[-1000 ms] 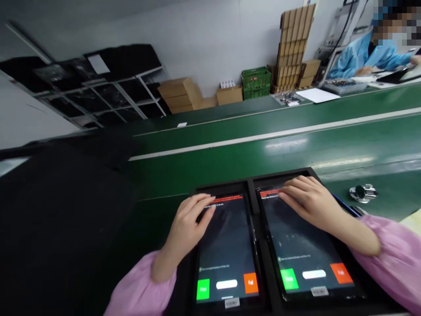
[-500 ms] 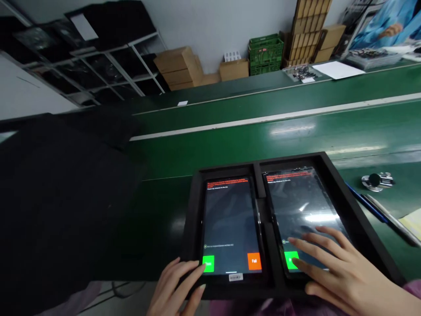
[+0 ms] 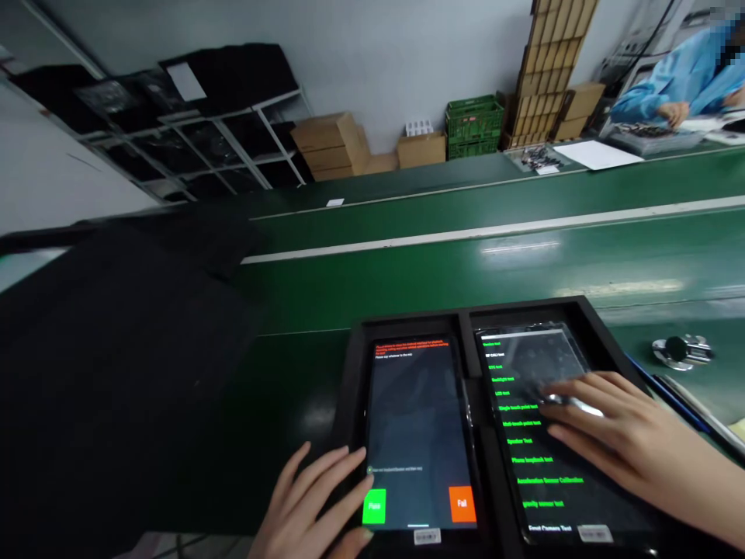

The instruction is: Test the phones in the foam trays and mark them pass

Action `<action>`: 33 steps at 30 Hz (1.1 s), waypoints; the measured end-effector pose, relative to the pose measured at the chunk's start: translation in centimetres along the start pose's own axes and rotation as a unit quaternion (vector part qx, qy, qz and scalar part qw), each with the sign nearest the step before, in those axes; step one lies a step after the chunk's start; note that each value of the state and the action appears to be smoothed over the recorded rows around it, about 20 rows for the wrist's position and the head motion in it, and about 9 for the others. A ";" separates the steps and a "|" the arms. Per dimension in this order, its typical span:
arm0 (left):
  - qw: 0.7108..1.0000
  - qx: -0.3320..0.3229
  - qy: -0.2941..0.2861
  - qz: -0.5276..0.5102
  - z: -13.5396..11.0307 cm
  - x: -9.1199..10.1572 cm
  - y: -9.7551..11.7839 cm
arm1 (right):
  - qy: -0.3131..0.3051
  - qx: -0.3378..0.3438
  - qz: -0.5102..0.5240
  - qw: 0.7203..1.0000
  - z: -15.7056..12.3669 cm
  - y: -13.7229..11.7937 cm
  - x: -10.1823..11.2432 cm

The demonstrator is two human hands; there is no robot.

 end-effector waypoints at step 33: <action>0.990 0.076 0.121 -0.002 11.4 -6.0 -3.8 | 0.001 -0.079 -0.053 0.996 2.7 4.5 -5.3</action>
Point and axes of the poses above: each hand's wrist, its own z-axis towards the middle knuckle, its own x-axis out of the back of the hand, y = z × x, the point moved 5 cm from there along z, towards the middle knuckle, and after that the axes turned 15 degrees about x, right-handed, at the moved point
